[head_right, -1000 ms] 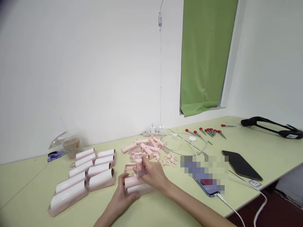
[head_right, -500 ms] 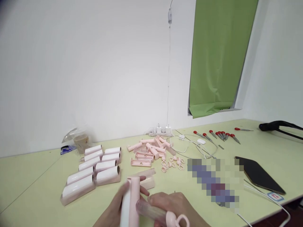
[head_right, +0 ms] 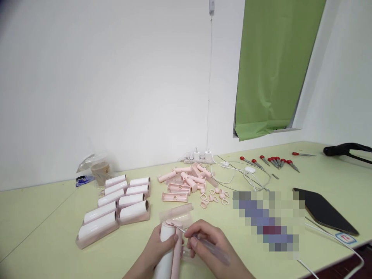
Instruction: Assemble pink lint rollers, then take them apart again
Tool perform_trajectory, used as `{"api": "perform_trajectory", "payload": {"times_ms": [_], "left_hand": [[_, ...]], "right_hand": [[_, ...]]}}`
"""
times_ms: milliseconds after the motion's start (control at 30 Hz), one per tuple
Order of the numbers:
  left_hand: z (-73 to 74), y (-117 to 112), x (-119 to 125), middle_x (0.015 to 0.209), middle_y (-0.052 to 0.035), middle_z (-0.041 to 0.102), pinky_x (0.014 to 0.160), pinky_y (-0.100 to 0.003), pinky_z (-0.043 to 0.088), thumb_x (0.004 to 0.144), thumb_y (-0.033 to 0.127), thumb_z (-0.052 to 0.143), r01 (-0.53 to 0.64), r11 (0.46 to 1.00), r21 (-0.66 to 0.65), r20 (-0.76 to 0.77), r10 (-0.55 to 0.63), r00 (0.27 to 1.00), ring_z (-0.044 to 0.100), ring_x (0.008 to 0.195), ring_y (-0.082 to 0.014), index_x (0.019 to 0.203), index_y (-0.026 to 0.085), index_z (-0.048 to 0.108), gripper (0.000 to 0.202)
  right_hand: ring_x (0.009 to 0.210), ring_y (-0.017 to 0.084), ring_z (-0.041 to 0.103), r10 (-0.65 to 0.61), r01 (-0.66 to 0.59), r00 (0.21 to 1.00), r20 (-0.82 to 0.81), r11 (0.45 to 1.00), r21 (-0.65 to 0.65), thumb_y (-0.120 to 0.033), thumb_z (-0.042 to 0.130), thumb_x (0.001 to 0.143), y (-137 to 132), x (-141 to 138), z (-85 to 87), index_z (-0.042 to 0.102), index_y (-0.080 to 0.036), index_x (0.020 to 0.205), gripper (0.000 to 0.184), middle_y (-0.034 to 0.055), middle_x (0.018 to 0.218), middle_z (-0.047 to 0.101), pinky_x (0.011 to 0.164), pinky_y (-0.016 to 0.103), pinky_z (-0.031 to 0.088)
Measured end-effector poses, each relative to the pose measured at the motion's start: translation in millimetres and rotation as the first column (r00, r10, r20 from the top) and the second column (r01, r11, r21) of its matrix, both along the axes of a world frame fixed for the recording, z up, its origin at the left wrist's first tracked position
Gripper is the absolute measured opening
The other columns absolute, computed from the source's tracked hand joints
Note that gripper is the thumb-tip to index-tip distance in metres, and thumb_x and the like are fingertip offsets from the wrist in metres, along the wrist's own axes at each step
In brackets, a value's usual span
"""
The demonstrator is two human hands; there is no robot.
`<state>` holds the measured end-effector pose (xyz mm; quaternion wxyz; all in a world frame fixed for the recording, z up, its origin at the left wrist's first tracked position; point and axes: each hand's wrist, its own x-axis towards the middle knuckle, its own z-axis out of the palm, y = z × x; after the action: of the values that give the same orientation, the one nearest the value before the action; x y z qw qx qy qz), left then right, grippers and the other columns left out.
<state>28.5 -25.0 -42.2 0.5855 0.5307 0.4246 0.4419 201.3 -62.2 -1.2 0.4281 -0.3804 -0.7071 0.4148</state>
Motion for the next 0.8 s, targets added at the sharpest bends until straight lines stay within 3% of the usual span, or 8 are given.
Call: {"api": "perform_trajectory", "payload": {"times_ms": [100,233,400,500,567,667,800], "left_hand": [[3.7,0,-1,0.071,-0.0054,0.061,0.062,-0.029,0.046,0.058,0.043,0.067,-0.005,0.998,0.061,-0.079,0.010,0.997,0.056,0.065,-0.0178,0.078,0.013,0.055,0.038],[7.0,-1,-1,0.076,-0.0061,0.062,0.066,-0.028,0.045,0.059,0.037,0.065,-0.027,0.997,0.068,-0.149,0.037,0.988,0.055,0.071,-0.0193,0.080,0.012,0.056,0.033],[4.1,-1,-1,0.086,-0.0081,0.065,0.073,-0.029,0.044,0.065,0.030,0.060,0.052,0.989,0.136,-0.145,-0.032,0.989,0.056,0.080,-0.0217,0.086,0.012,0.057,0.028],[3.6,-2,0,0.084,-0.0075,0.065,0.072,-0.028,0.045,0.064,0.027,0.061,0.047,0.985,0.164,-0.155,-0.021,0.988,0.056,0.079,-0.0214,0.083,0.012,0.057,0.024],[4.8,-3,2,0.081,-0.0068,0.065,0.069,-0.028,0.045,0.064,0.026,0.061,0.044,0.988,0.151,-0.149,-0.022,0.989,0.057,0.076,-0.0209,0.082,0.012,0.057,0.023],[6.4,-4,4,0.079,-0.0050,0.065,0.066,-0.027,0.045,0.064,0.025,0.061,0.045,0.993,0.107,-0.114,-0.033,0.993,0.057,0.073,-0.0194,0.083,0.013,0.057,0.023],[3.6,-2,7,0.069,-0.0012,0.062,0.061,-0.025,0.045,0.058,0.023,0.063,-0.074,0.997,0.028,-0.084,0.076,0.994,0.055,0.066,-0.0164,0.075,0.014,0.056,0.021]], "right_hand": [[0.063,0.014,0.055,0.037,-0.037,0.999,-0.036,0.999,-0.012,-0.038,0.042,0.085,1,-12,-5.8,0.054,-0.018,0.083,0.024,0.0024,0.068,0.055,0.060,0.026,0.045],[0.059,0.013,0.054,0.031,-0.031,0.999,-0.010,0.999,-0.024,-0.035,0.040,0.086,3,-7,-3.4,0.053,-0.018,0.083,0.021,0.0010,0.065,0.054,0.057,0.024,0.044],[0.072,0.014,0.056,0.061,-0.098,0.970,0.235,0.984,0.151,-0.022,0.044,0.084,-4,-5,14.5,0.058,-0.023,0.089,0.015,0.0026,0.079,0.058,0.065,0.023,0.045],[0.076,0.014,0.057,0.063,-0.160,0.927,0.369,0.958,0.238,-0.017,0.042,0.083,-6,-7,16.9,0.057,-0.025,0.092,0.020,0.0027,0.082,0.057,0.068,0.022,0.046],[0.080,0.015,0.059,-0.028,-0.127,0.900,0.436,0.938,0.323,-0.014,0.042,0.081,-5,-8,10.6,0.056,-0.026,0.096,0.024,0.0053,0.090,0.056,0.070,0.024,0.048],[0.093,0.018,0.059,-0.170,-0.076,0.868,0.466,0.882,0.465,-0.010,0.041,0.078,-2,-6,-7.0,0.054,-0.026,0.106,0.035,0.0110,0.118,0.049,0.075,0.026,0.049],[0.108,0.020,0.051,-0.205,-0.098,0.870,0.448,0.819,0.565,-0.008,0.041,0.078,4,-4,-35.2,0.050,-0.027,0.114,0.043,0.0107,0.133,0.038,0.083,0.027,0.045]]}}
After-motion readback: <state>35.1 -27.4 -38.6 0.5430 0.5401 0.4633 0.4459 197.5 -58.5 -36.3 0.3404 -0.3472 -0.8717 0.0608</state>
